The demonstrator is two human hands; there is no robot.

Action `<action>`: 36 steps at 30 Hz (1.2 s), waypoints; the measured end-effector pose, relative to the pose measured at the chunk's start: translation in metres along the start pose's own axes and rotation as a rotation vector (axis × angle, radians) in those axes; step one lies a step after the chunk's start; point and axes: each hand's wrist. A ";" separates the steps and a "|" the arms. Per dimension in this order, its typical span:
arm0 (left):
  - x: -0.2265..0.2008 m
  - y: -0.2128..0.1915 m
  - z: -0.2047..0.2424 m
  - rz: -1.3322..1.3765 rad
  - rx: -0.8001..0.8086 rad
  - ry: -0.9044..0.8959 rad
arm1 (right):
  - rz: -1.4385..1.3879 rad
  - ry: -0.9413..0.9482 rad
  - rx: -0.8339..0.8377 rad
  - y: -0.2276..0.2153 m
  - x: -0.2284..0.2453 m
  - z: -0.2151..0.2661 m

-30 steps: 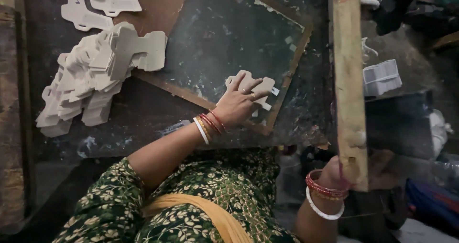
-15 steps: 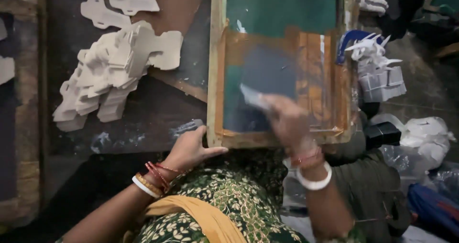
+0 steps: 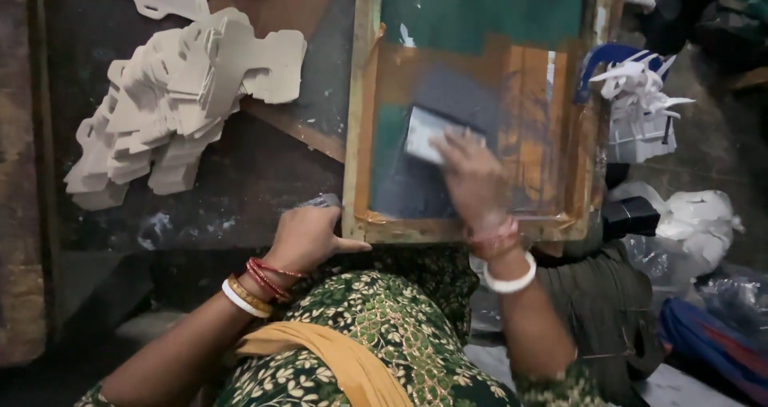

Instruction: The person performs manual screen printing by placing a white cutout on a screen frame, applying ink with a squeegee, and lifting the frame to reveal the printed item. They repeat this process for multiple items, stacking the finished pieces on the table.

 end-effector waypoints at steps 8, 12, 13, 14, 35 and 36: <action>-0.002 0.000 0.005 0.016 -0.034 -0.006 | -0.059 0.037 0.069 -0.045 0.065 0.074; -0.009 -0.003 0.016 0.112 -0.049 -0.149 | -0.181 0.035 0.055 -0.057 0.062 0.074; -0.008 -0.002 0.019 0.161 -0.037 -0.202 | -0.215 0.038 0.021 -0.058 0.060 0.075; -0.008 -0.005 0.021 0.159 -0.048 -0.204 | -0.219 0.028 0.015 -0.060 0.062 0.076; -0.034 0.028 -0.142 0.247 -0.496 0.323 | 0.758 -0.028 -1.081 -0.097 -0.128 0.171; -0.040 0.027 -0.147 0.211 -0.490 0.318 | 0.693 0.003 -1.103 -0.094 -0.132 0.175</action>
Point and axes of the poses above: each hand's wrist, its own z-axis away from the middle knuckle, its own y-axis out of the palm, x = y × z, and after that the axes turned 14 degrees about -x, right-handed
